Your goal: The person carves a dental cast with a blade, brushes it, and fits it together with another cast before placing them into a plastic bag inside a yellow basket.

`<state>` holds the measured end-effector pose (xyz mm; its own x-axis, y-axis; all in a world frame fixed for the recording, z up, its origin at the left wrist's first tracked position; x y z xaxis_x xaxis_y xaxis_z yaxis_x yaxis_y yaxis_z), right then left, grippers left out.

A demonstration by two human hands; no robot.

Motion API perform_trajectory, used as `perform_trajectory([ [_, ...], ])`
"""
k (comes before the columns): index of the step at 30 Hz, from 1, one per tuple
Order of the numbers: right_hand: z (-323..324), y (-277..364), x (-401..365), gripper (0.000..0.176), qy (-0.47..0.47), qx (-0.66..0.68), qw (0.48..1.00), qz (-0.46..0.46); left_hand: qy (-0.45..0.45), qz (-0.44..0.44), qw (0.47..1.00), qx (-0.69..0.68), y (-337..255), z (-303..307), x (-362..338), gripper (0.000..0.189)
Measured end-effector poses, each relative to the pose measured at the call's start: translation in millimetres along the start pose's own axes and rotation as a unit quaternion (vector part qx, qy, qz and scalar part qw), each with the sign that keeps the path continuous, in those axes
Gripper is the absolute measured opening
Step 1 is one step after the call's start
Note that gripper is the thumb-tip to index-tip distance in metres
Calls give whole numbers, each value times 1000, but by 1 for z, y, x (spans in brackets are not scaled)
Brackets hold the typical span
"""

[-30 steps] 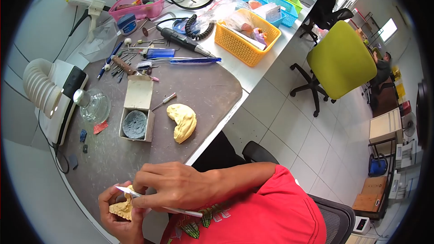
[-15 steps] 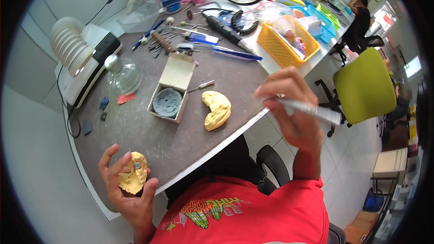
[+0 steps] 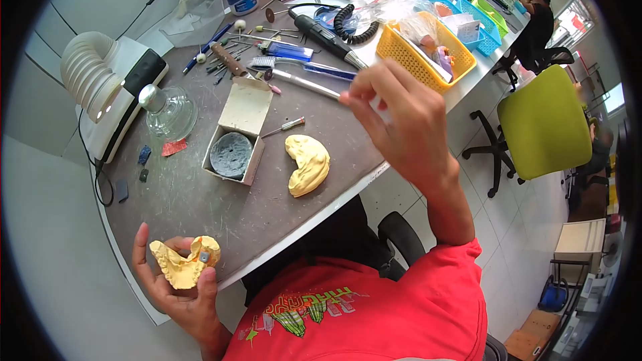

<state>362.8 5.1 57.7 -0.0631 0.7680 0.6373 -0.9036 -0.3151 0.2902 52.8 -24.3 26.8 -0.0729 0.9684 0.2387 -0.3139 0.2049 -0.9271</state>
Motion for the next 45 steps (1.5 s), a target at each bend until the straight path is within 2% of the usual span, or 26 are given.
perform_trajectory([
  [2, 1, 14, -14, 32, 63, 107, 985, 116, -3, 12, 1000, -22, 4, 1, 2, 95],
  [4, -4, 41, -17, 41, 136, 190, 964, 127, -19, 24, 995, -97, 10, 4, 5, 95],
  [5, -8, 49, -22, 43, 164, 184, 960, 136, -15, 47, 993, -105, 10, 2, 6, 101],
  [8, -19, 52, -31, 42, 196, 154, 956, 156, 16, 35, 984, -171, 10, -6, 7, 102],
  [12, -23, 49, -35, 37, 188, 145, 960, 147, 53, 32, 976, -208, 2, -19, 5, 103],
  [14, -27, 49, -34, 35, 183, 147, 961, 144, 91, 54, 964, -245, -2, -29, 4, 99],
  [17, -25, 44, -37, 32, 171, 164, 961, 143, 101, 51, 960, -258, -10, -39, 2, 92],
  [19, -25, 50, -33, 29, 168, 194, 952, 169, 112, 60, 953, -277, -14, -45, 3, 93],
  [20, -20, 46, -31, 28, 135, 307, 939, 76, 126, 74, 945, -292, -13, -46, 4, 93],
  [22, -22, 33, -36, 25, 91, 492, 861, -97, 170, 58, 926, -332, -12, -50, 6, 89],
  [24, -26, 24, -39, 29, 105, 640, 726, -229, 174, 49, 925, -335, -13, -54, 6, 86],
  [25, -25, 22, -39, 29, 113, 641, 725, -225, 178, 49, 919, -349, -15, -55, 6, 83],
  [27, -29, 23, -41, 36, 149, 774, 549, -278, 195, 47, 909, -365, -16, -56, 7, 83],
  [28, -31, 23, -42, 36, 151, 773, 550, -279, 219, 49, 898, -378, -16, -58, 5, 82],
  [30, -36, 23, -41, 46, 157, 800, 508, -278, 220, 49, 900, -373, -13, -60, 5, 81],
  [32, -35, 26, -37, 46, 147, 799, 497, -304, 243, 8, 898, -366, -12, -62, 4, 80],
  [34, -35, 32, -34, 52, 138, 798, 485, -330, 218, 4, 900, -377, -10, -63, 3, 76],
  [36, -30, 37, -32, 73, 122, 740, 591, -296, 233, 18, 900, -369, -6, -63, 4, 73],
  [37, -28, 40, -33, 86, 130, 747, 589, -281, 227, 31, 897, -377, -6, -63, 5, 71],
  [40, -22, 43, -35, 82, 169, 722, 610, -278, 244, 51, 895, -371, 0, -62, 8, 71],
  [41, -22, 45, -35, 82, 158, 706, 637, -265, 237, 48, 897, -370, 1, -62, 9, 72],
  [44, -24, 46, -35, 83, 112, 729, 620, -266, 219, 65, 910, -347, 0, -62, 9, 83],
  [45, -30, 38, -37, 85, 140, 744, 603, -250, 218, 67, 910, -346, -1, -62, 9, 83],
])
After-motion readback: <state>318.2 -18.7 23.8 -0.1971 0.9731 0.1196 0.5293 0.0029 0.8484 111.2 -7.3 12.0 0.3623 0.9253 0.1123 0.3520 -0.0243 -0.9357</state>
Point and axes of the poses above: each hand's wrist, its own x-axis towards the middle knuckle, its own z-axis out of the back of the hand, y = z × x, the point moved 4 cm from there along x, towards the middle knuckle, and after that the axes turned 7 degrees about x, right-handed, at the moved point
